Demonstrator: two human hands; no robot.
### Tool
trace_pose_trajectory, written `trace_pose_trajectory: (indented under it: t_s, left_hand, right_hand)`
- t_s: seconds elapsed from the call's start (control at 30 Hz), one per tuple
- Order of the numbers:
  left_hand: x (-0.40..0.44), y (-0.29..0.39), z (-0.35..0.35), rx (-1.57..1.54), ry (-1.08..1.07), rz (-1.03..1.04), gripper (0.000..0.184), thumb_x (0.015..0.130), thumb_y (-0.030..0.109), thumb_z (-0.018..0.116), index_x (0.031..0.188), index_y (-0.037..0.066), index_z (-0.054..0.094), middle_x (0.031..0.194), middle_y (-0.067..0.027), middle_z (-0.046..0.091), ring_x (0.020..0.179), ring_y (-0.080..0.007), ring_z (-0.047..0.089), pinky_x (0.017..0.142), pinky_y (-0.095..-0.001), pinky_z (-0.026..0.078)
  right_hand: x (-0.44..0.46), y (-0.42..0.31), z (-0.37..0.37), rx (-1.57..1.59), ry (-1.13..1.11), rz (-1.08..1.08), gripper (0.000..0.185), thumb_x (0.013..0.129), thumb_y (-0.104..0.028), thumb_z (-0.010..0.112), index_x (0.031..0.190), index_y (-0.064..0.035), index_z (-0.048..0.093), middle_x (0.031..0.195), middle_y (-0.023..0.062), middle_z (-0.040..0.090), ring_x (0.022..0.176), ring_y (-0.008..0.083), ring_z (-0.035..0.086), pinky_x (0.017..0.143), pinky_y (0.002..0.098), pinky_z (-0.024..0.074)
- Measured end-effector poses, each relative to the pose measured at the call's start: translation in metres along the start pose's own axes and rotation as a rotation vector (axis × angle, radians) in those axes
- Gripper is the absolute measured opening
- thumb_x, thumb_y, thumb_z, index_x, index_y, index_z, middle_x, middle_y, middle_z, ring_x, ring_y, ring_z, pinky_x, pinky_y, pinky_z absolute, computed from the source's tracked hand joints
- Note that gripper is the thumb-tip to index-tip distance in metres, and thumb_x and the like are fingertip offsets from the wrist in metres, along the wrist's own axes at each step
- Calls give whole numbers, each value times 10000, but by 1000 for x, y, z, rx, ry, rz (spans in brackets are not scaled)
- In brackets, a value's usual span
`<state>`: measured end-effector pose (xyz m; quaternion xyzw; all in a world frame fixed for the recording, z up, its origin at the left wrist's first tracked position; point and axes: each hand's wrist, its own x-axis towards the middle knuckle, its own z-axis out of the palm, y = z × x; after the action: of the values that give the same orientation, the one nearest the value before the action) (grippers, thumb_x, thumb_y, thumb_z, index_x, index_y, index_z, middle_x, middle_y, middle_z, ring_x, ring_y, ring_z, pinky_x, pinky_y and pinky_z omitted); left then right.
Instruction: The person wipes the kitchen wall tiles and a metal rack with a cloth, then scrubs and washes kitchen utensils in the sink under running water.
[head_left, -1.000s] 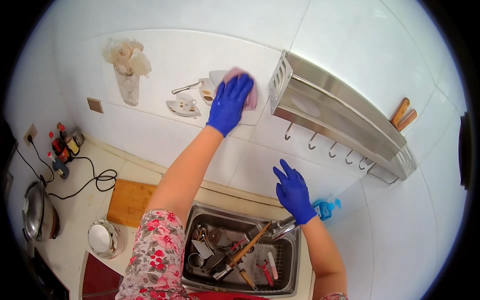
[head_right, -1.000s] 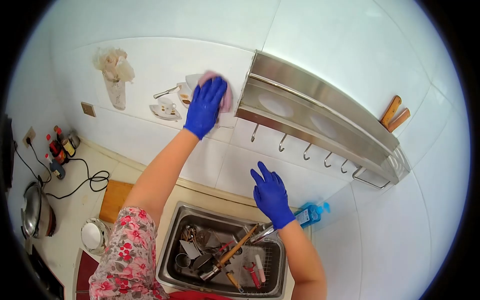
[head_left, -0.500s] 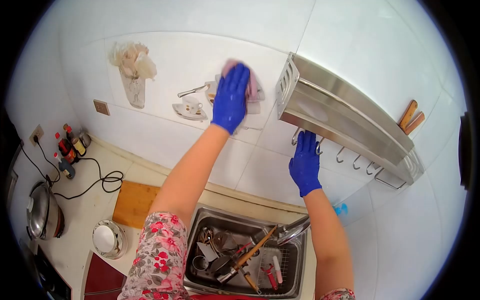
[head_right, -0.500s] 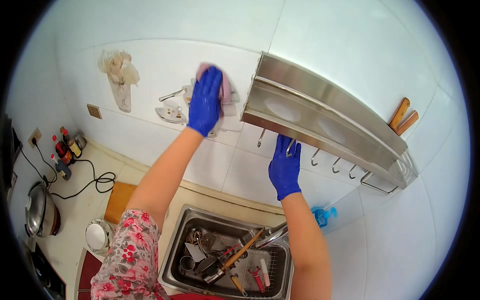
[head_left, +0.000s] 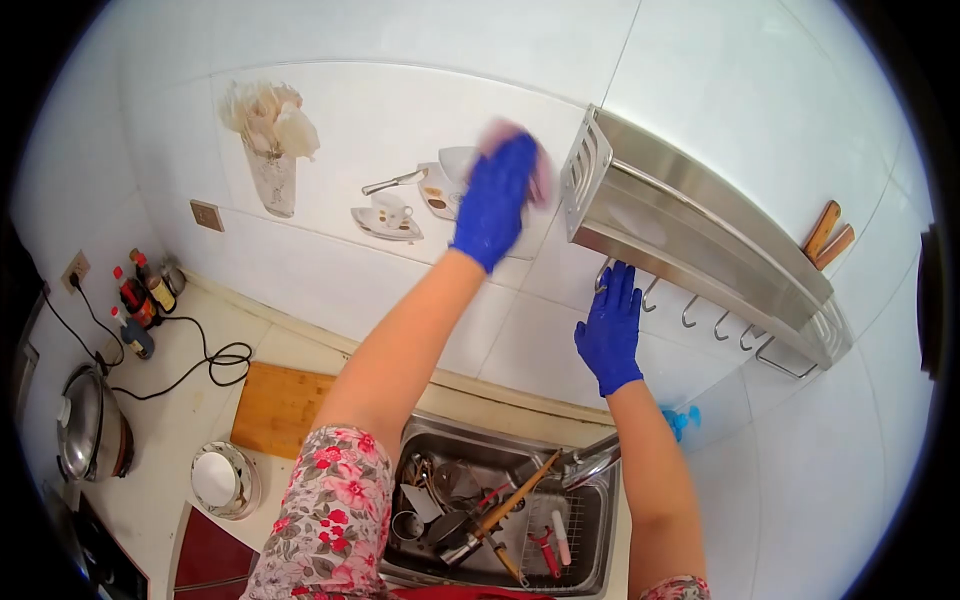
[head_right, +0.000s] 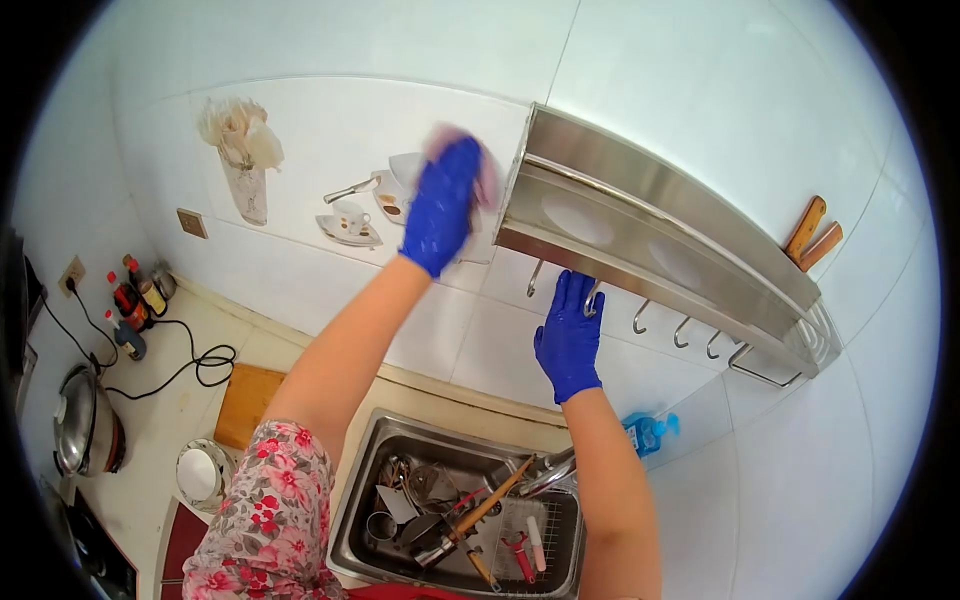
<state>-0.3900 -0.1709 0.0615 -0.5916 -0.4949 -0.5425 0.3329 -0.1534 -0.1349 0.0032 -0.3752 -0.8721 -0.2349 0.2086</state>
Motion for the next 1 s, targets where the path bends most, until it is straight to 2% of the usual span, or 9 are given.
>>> trace_pose_trajectory:
  t_s: [0.03, 0.13, 0.23, 0.37, 0.47, 0.6, 0.73, 0.87, 1.0]
  left_hand:
    - [-16, 6, 1, 94, -162, 97, 604, 690, -24, 476, 1283, 51, 386, 1340, -117, 365, 1239, -266, 348, 1008, -436, 261]
    - [-1, 9, -10, 250, -223, 105, 624, 680, -4, 510, 1286, 90, 394, 1360, -65, 353, 1246, -228, 339, 1026, -434, 231]
    - [38, 15, -8, 195, 17, 66, 568, 709, 7, 519, 1264, 65, 416, 1335, -105, 377, 1233, -276, 348, 1017, -438, 245]
    - [-17, 13, -2, 177, -144, 35, 593, 693, -2, 523, 1270, 72, 412, 1348, -99, 364, 1240, -270, 338, 1027, -434, 236]
    - [-18, 8, -14, 206, -193, 48, 593, 695, 2, 520, 1272, 82, 412, 1354, -91, 358, 1245, -258, 336, 1031, -436, 227]
    - [14, 11, -8, 188, -40, 68, 587, 703, 2, 508, 1275, 93, 408, 1357, -74, 356, 1247, -232, 339, 1032, -429, 227]
    - [-7, 15, -12, 219, -133, 50, 567, 715, 3, 497, 1269, 90, 411, 1351, -71, 361, 1246, -235, 337, 1033, -425, 225]
    - [18, 17, -13, 215, -57, 66, 550, 726, 19, 496, 1264, 93, 413, 1339, -62, 376, 1239, -228, 347, 1023, -429, 235]
    - [1, 16, -12, 213, -69, 89, 523, 731, 30, 499, 1245, 72, 415, 1308, -73, 403, 1217, -245, 370, 1015, -427, 245]
  right_hand:
    - [0, -1, -3, -15, -21, -1, 824, 673, -223, 655, 1321, 64, 235, 1416, 239, 126, 1326, 367, 105, 1041, 484, 191]
    - [3, 1, -7, -47, -27, 0, 830, 672, -237, 655, 1322, 64, 236, 1419, 237, 116, 1328, 364, 101, 1039, 487, 196]
    - [2, 2, -6, -43, -27, -10, 834, 670, -244, 654, 1324, 63, 236, 1424, 229, 112, 1330, 355, 101, 1037, 489, 196]
    - [-4, 5, -9, -34, -30, -21, 857, 664, -248, 658, 1336, 49, 215, 1432, 215, 99, 1335, 339, 96, 1039, 491, 184]
    - [0, 5, -11, -26, -36, -15, 874, 661, -257, 663, 1346, 32, 203, 1432, 213, 99, 1334, 337, 101, 1038, 493, 181]
    - [-2, 0, -8, -9, -20, 14, 885, 656, -270, 669, 1353, 13, 202, 1432, 209, 103, 1333, 336, 107, 1037, 497, 176]
    - [-2, 3, -11, -8, -22, 0, 888, 659, -283, 668, 1354, 13, 201, 1434, 206, 102, 1333, 338, 108, 1033, 500, 183]
    - [-1, 3, -11, -27, -40, 3, 885, 667, -307, 661, 1357, 5, 202, 1435, 201, 106, 1335, 327, 108, 1027, 505, 187]
    - [-3, 4, -13, -42, -54, 4, 870, 680, -319, 650, 1358, -1, 209, 1435, 201, 106, 1337, 316, 106, 1023, 512, 188]
